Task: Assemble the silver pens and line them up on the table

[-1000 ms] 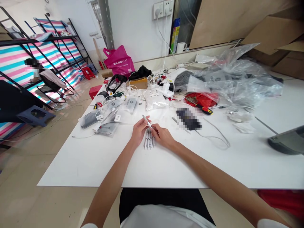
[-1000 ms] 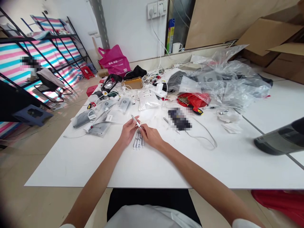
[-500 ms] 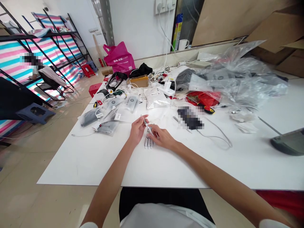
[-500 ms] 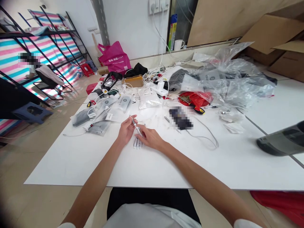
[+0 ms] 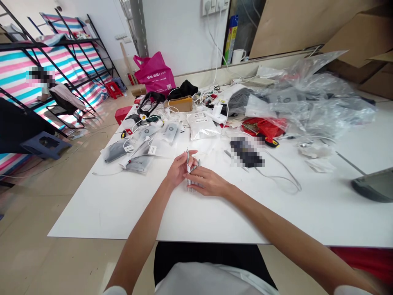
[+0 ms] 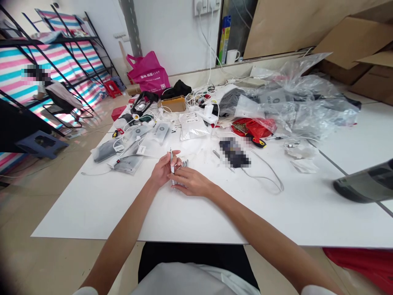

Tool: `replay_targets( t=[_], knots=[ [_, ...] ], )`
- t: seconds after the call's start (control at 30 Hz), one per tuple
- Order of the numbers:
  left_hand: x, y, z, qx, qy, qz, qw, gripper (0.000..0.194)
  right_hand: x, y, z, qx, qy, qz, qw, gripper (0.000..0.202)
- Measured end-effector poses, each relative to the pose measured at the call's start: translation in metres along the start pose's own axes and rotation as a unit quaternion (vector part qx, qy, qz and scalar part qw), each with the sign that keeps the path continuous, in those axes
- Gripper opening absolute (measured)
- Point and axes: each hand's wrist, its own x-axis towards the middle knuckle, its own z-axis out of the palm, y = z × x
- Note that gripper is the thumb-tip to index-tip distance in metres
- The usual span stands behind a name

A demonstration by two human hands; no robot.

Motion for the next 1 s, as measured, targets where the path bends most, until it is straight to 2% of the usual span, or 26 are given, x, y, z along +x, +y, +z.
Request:
replay_targets(
  t=[0.2,0.43,0.53,0.67,0.77,0.83,1.0],
  knots=[
    [0.000,0.000,0.001,0.033,0.006,-0.009,0.999,0.039,-0.001,-0.002,-0.001,0.001,-0.020,0.027,0.999,0.041],
    [0.000,0.000,0.004,0.057,0.022,0.015,0.998,0.044,-0.002,-0.001,-0.003,0.020,-0.035,0.052,0.998,0.040],
    [-0.001,-0.005,0.006,0.132,0.052,0.032,0.989,0.044,-0.002,-0.004,-0.005,0.058,-0.038,0.095,0.993,0.051],
    [0.001,-0.011,0.007,0.233,0.058,0.051,0.969,0.040,-0.003,-0.007,-0.001,0.097,-0.018,0.221,0.970,0.030],
    [0.003,-0.013,0.005,0.256,0.061,0.061,0.963,0.038,-0.001,-0.007,0.001,0.091,-0.018,0.293,0.952,0.028],
    [0.004,-0.013,0.004,0.244,0.069,0.060,0.965,0.037,0.000,-0.007,0.001,0.075,-0.015,0.313,0.947,0.030],
    [0.007,-0.014,0.004,0.198,0.088,0.048,0.975,0.035,0.003,-0.006,-0.003,0.054,0.012,0.304,0.951,0.031]
  ],
)
